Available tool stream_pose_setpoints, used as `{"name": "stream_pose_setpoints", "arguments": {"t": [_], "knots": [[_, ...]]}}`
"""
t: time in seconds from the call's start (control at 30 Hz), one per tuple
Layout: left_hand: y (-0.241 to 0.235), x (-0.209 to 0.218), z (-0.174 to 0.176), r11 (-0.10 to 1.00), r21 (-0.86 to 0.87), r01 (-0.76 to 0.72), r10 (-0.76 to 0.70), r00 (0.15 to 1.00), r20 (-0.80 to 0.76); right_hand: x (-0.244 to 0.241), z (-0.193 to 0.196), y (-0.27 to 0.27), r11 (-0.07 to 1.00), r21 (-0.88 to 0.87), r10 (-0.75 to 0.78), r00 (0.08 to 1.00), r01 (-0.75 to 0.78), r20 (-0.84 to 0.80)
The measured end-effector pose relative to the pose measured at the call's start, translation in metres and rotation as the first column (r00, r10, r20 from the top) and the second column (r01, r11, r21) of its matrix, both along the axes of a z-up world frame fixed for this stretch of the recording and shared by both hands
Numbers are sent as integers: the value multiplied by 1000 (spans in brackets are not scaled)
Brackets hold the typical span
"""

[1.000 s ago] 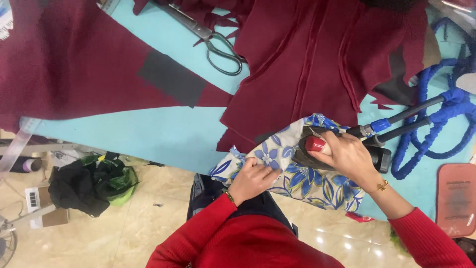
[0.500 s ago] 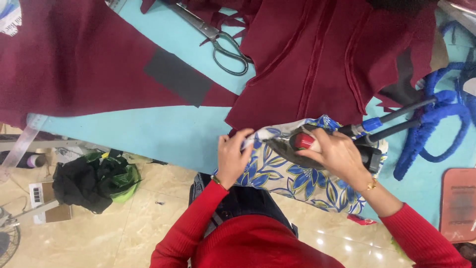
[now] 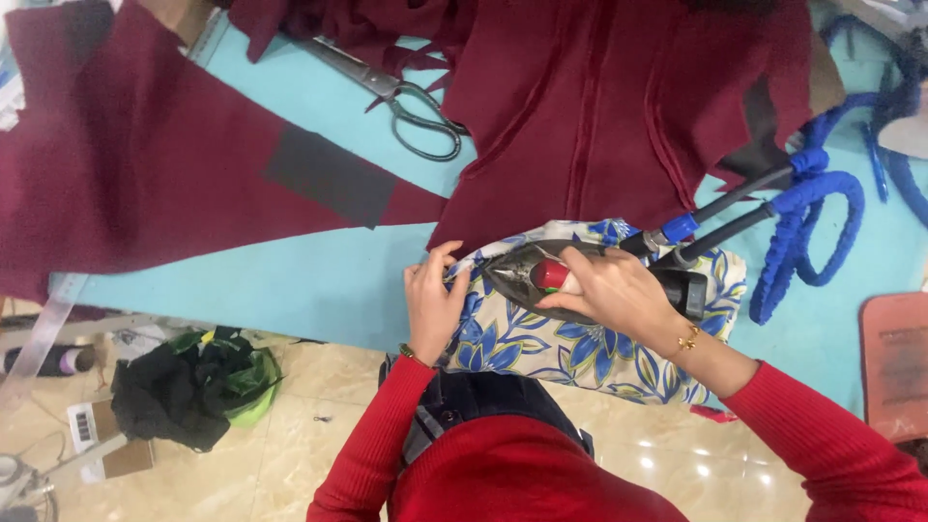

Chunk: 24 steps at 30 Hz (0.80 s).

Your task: Ironing a piece of floral fabric and then cutting out pattern pieces from a larger maroon fabric using tailor shears.

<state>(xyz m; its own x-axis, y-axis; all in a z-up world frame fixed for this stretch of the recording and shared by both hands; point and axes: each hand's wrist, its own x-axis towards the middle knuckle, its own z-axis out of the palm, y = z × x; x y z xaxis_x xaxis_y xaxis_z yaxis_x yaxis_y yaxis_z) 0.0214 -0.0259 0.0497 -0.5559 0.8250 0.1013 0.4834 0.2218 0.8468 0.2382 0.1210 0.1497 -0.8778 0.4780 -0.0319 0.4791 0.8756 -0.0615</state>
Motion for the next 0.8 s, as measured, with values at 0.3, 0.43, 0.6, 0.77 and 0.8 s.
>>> {"name": "stream_pose_setpoints", "arguments": {"t": [0.3,0.43,0.6,0.77,0.8], "knots": [[11,-5,8,1000,-11,-19,18,998,-65,8,-4,4,999,39,31,997,-29,-66],[8,-7,15,999,-43,-19,17,998,-64,27,-9,12,997,81,-6,998,10,-56],[8,-6,14,996,-86,-5,-1,997,-75,51,-15,20,992,103,-66,992,77,-104],[14,-9,23,996,-87,12,-20,995,-93,60,-22,24,989,132,-51,989,69,-138],[16,-10,24,997,-81,19,-28,994,-108,64,-25,25,988,157,6,990,16,-142]]}}
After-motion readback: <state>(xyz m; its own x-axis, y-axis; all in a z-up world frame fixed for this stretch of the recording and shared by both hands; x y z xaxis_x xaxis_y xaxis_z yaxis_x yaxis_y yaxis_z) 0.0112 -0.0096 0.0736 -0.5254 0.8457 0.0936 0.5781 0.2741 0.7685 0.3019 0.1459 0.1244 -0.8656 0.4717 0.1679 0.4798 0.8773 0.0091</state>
